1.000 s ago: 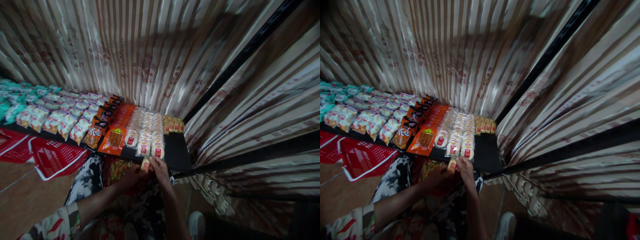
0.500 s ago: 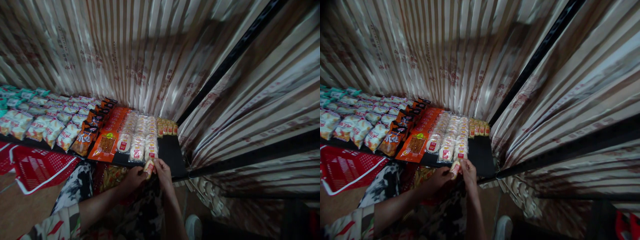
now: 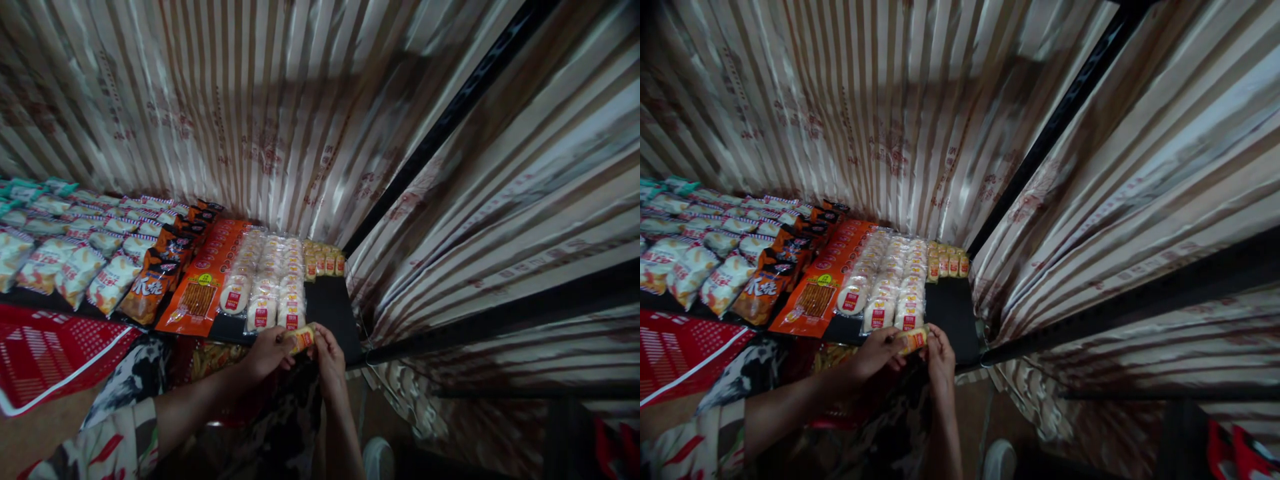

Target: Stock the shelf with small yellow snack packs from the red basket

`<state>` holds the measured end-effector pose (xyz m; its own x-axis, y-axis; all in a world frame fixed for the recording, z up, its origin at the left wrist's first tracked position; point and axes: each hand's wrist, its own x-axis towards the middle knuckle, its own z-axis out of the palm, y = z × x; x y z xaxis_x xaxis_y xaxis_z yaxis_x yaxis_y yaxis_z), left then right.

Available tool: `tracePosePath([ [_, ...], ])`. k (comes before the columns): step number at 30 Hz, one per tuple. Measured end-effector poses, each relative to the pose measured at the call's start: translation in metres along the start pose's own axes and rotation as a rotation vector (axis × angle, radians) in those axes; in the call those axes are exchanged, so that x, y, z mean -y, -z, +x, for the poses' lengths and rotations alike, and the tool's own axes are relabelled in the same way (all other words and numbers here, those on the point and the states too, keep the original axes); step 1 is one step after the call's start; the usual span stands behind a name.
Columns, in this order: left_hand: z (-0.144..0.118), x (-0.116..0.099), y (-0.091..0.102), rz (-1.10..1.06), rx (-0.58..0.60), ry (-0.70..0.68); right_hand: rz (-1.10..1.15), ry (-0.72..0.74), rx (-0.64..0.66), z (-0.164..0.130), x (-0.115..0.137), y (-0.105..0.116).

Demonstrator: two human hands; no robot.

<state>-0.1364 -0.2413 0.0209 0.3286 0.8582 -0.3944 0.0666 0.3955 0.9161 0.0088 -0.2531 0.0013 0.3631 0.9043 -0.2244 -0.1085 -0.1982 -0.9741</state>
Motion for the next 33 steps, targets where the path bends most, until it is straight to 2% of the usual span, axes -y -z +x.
tracePosePath([
  [6,0.014,-0.013,-0.008,0.021,-0.047,-0.076,-0.019,0.003,-0.053,0.005,-0.011,0.012],
  [9,0.018,-0.020,-0.010,0.091,-0.037,-0.119,-0.081,0.054,-0.054,0.009,-0.017,0.019],
  [12,0.025,-0.023,-0.011,0.220,-0.050,-0.184,-0.280,0.224,-0.121,0.012,-0.021,0.026],
  [15,0.033,-0.027,-0.011,0.411,-0.052,-0.249,-0.577,0.490,-0.223,0.013,-0.023,0.033],
  [18,0.038,-0.036,-0.013,0.553,-0.036,-0.286,-0.752,0.740,-0.208,0.012,-0.022,0.037],
  [21,0.039,-0.048,-0.018,0.638,-0.027,-0.287,-0.808,0.830,-0.167,0.008,-0.019,0.039],
  [25,0.042,-0.062,-0.027,0.737,-0.022,-0.277,-0.798,0.778,-0.134,0.004,-0.014,0.038],
  [33,0.059,-0.066,-0.046,0.861,-0.010,-0.294,-0.736,0.477,-0.136,0.013,-0.019,0.039],
])
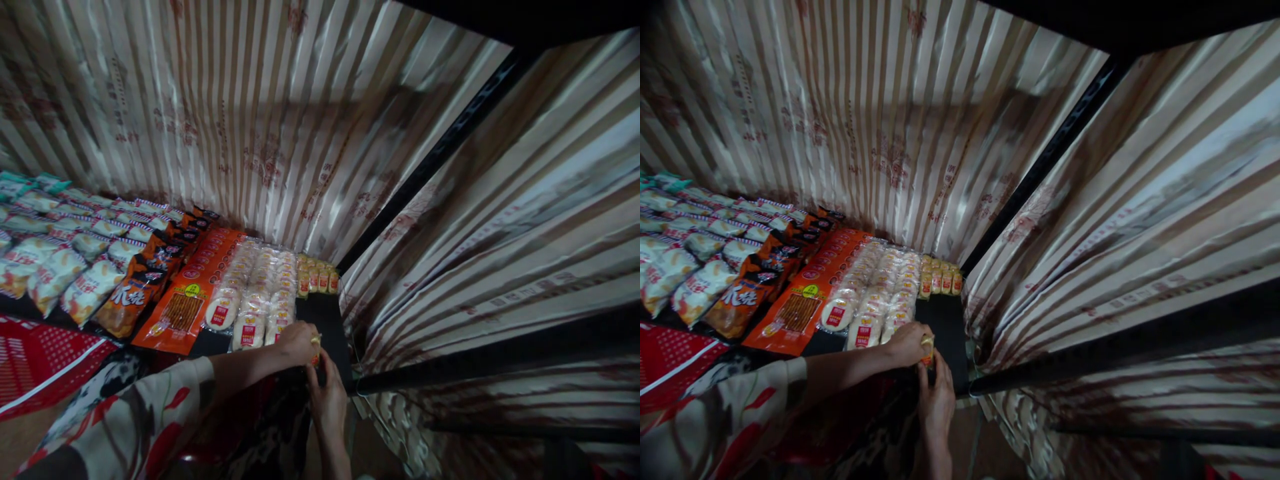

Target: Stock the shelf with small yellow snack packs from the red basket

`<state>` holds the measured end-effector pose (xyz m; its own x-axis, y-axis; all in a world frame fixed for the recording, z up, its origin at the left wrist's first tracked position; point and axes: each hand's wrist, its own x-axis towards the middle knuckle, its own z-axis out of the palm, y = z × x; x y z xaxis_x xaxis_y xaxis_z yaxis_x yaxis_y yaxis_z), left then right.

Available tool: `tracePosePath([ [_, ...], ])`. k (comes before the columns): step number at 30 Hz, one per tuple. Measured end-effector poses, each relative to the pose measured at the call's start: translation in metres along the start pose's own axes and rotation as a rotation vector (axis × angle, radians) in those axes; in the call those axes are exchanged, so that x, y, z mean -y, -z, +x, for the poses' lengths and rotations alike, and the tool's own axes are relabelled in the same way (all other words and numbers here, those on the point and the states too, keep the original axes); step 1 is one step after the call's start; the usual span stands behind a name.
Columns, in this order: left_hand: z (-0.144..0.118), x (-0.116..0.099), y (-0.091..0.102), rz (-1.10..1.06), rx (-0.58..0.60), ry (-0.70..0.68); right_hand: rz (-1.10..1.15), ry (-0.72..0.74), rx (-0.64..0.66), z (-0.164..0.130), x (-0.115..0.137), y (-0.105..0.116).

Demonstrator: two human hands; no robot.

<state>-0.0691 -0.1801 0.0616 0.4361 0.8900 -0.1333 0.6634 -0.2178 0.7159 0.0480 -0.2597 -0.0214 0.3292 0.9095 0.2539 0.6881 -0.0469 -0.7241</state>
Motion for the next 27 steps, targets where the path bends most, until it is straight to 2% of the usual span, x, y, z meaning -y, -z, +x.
tracePosePath([
  [11,0.017,-0.011,-0.018,-0.031,0.024,0.036,0.009,-0.226,-0.084,0.009,-0.009,-0.011],
  [18,0.022,-0.012,-0.026,-0.103,-0.027,0.132,0.011,-0.167,-0.084,0.024,-0.021,-0.015],
  [24,0.028,-0.020,-0.029,-0.184,-0.072,0.175,-0.002,-0.111,-0.154,0.043,-0.028,-0.019],
  [27,0.033,-0.024,-0.027,-0.222,-0.082,0.198,-0.010,-0.116,-0.135,0.055,-0.038,-0.021],
])
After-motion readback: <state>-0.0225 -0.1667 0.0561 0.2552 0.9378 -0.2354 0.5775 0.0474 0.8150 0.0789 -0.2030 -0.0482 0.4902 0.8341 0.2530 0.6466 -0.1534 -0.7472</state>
